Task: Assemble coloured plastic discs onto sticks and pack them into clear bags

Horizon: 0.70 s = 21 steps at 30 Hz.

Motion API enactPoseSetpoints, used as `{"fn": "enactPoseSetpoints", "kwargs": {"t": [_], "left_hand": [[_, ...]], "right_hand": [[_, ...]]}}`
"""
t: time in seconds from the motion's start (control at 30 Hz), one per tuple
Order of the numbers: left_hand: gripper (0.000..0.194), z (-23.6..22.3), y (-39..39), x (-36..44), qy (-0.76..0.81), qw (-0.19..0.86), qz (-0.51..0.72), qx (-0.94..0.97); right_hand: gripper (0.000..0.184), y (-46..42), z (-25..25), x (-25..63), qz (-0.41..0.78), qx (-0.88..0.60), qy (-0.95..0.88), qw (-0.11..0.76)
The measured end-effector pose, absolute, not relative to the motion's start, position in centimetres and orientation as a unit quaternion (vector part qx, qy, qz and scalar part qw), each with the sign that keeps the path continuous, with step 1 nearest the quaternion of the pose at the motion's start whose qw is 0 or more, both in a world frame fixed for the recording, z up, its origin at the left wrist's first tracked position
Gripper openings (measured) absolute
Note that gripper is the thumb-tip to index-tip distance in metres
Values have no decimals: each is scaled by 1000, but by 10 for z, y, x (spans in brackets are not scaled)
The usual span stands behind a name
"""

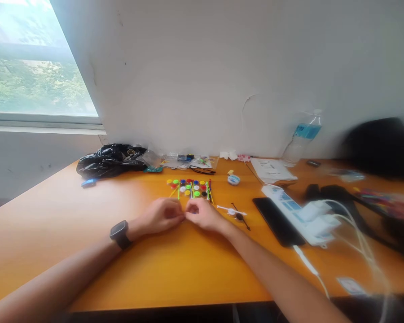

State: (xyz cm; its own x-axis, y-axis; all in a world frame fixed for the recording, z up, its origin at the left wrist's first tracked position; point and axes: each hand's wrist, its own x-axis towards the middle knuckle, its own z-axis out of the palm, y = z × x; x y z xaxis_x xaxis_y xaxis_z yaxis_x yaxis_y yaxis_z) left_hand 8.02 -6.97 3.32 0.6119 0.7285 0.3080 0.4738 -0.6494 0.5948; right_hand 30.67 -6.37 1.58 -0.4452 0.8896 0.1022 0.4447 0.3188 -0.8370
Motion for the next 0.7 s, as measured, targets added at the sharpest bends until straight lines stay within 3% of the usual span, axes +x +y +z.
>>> {"fn": "enactPoseSetpoints", "kwargs": {"t": [0.2,0.33,0.43,0.6,0.7], "left_hand": [[21,36,-67,75,383,322,378,779],[29,34,-58,71,417,316,467,713],[29,29,-51,67,443,276,473,710],[10,24,-41,56,465,158,416,765],[15,24,-37,51,464,101,386,791]], "right_hand": [[29,-74,39,313,299,-511,-746,306],[44,-75,50,317,361,-505,-726,295],[54,-72,55,319,377,-500,-712,318],[54,-70,57,319,356,-514,-693,358],[53,-70,56,318,359,-511,-692,362]]}}
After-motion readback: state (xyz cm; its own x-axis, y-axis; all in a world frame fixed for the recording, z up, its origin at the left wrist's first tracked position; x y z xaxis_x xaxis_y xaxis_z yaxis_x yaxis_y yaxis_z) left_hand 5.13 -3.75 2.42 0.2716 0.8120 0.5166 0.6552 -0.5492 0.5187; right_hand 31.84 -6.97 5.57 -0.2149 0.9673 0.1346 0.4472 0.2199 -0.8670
